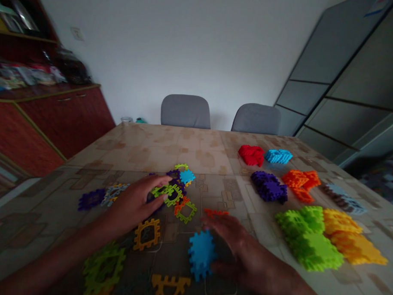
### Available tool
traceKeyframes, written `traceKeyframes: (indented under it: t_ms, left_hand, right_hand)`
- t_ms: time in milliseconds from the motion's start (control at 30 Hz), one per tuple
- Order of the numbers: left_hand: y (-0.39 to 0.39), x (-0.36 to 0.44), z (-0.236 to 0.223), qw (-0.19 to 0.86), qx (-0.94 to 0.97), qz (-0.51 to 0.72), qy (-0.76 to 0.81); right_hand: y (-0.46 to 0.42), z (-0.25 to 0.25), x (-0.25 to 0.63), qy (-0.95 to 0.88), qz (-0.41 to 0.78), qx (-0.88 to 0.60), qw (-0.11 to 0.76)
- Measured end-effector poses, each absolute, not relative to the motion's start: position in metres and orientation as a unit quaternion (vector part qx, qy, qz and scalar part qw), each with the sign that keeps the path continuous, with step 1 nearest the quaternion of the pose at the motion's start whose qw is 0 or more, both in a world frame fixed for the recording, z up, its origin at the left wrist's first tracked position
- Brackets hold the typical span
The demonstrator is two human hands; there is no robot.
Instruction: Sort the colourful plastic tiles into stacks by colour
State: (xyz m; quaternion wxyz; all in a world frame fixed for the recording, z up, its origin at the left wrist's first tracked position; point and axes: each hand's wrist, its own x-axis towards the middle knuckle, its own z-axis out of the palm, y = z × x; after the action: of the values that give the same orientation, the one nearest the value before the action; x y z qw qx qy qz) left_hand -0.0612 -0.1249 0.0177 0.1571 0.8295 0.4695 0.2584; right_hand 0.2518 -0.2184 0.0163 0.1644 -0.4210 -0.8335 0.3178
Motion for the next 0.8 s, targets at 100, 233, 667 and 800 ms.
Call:
traceKeyframes:
  t_ms: [100, 233, 667, 800]
  left_hand:
    - [-0.104, -0.059, 0.014, 0.156, 0.834, 0.25, 0.467]
    - [-0.079, -0.043, 0.003, 0.143, 0.845, 0.222, 0.465]
    - [-0.035, 0.023, 0.001, 0.062, 0.854, 0.109, 0.504]
    - [-0.048, 0.02, 0.009, 0.083, 0.851, 0.148, 0.497]
  right_hand:
    - [-0.227, 0.022, 0.245, -0.841, 0.324, -0.417, 0.12]
    - [-0.226, 0.024, 0.24, -0.858, 0.288, -0.41, 0.116]
    - [-0.225, 0.017, 0.249, -0.857, 0.283, -0.409, 0.135]
    - [-0.222, 0.016, 0.259, -0.833, 0.302, -0.442, 0.141]
